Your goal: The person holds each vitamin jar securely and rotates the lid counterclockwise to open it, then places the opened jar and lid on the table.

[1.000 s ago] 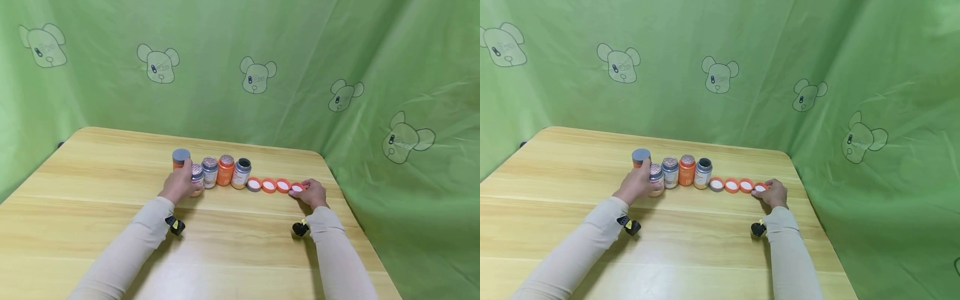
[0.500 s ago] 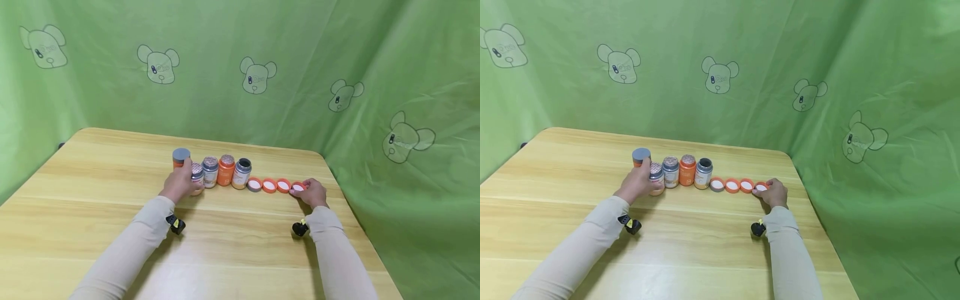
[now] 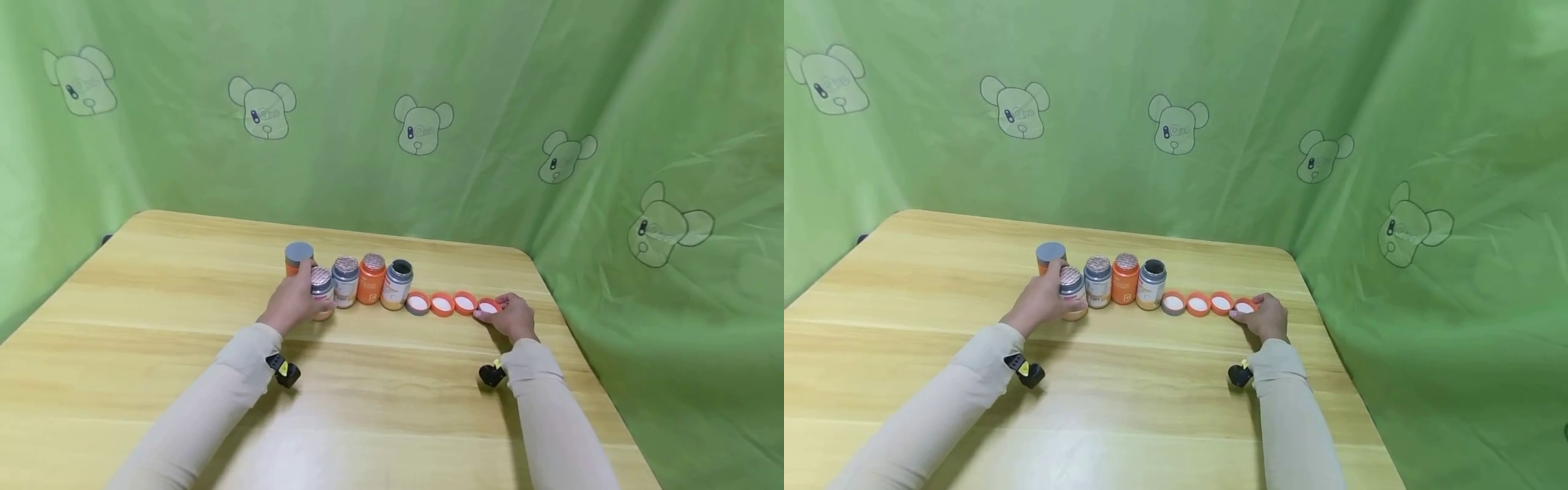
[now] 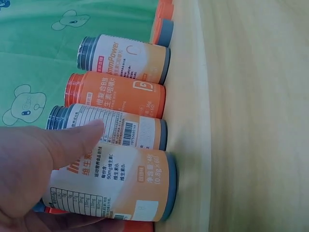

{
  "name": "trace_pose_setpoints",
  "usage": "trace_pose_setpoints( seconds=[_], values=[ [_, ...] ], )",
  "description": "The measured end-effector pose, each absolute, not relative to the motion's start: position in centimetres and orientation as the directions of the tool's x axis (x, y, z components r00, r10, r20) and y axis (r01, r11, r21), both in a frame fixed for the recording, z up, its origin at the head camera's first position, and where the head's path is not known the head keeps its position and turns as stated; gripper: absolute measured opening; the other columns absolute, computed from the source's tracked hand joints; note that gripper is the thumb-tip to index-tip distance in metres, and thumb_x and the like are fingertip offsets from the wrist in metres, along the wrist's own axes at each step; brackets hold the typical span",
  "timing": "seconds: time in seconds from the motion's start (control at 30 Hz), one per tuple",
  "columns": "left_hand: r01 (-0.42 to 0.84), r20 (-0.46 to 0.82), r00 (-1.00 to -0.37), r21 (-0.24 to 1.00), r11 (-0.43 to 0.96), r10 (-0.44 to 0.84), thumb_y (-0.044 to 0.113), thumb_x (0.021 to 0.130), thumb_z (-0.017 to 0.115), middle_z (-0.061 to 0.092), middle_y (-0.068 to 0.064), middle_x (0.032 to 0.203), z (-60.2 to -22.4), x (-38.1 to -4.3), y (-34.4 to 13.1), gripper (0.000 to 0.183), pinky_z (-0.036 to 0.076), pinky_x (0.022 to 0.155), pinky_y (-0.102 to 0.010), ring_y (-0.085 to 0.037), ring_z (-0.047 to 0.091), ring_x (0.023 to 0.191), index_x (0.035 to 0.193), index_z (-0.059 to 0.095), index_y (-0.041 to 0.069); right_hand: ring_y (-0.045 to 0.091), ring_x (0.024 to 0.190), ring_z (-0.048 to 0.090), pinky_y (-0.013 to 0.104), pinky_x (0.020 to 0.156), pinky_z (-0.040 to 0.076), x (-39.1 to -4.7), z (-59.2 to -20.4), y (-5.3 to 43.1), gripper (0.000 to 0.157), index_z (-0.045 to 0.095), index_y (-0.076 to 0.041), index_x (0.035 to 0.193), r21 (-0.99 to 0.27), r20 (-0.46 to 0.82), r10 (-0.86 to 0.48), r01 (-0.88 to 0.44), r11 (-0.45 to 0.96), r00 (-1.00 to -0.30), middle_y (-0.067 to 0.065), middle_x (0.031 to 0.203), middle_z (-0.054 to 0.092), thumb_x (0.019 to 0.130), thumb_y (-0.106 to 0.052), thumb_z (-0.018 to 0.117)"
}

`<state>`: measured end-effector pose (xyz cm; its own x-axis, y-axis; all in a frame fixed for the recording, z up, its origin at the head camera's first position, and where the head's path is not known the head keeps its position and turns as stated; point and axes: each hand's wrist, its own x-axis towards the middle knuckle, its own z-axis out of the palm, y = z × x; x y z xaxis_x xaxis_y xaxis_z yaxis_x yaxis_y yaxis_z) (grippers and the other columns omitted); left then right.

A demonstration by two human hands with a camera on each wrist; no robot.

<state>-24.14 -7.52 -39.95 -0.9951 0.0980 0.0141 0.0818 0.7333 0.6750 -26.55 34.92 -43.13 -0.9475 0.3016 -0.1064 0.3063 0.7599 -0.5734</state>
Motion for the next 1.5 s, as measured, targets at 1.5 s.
trace_pose_setpoints(
  seconds=[1.5],
  values=[
    [0.024, 0.028, -1.000, 0.816, 0.578, 0.002, 0.008, 0.086, 0.072, 0.037, -0.031, 0.144, -40.7, -26.9, -11.8, 0.088, 0.028, 0.108, -0.054, -0.045, 0.037, 0.132, 0.151, 0.014, 0.001, 0.037, 0.104, 0.052, 0.048, 0.090, 0.042, -26.1, -43.6, 35.0, 0.061, 0.052, 0.004, 0.120, -0.629, -0.087, 0.306, 0.291, 0.721, -0.948, 0.025, 0.116, 0.057, 0.078, -0.029, 0.082]
  ],
)
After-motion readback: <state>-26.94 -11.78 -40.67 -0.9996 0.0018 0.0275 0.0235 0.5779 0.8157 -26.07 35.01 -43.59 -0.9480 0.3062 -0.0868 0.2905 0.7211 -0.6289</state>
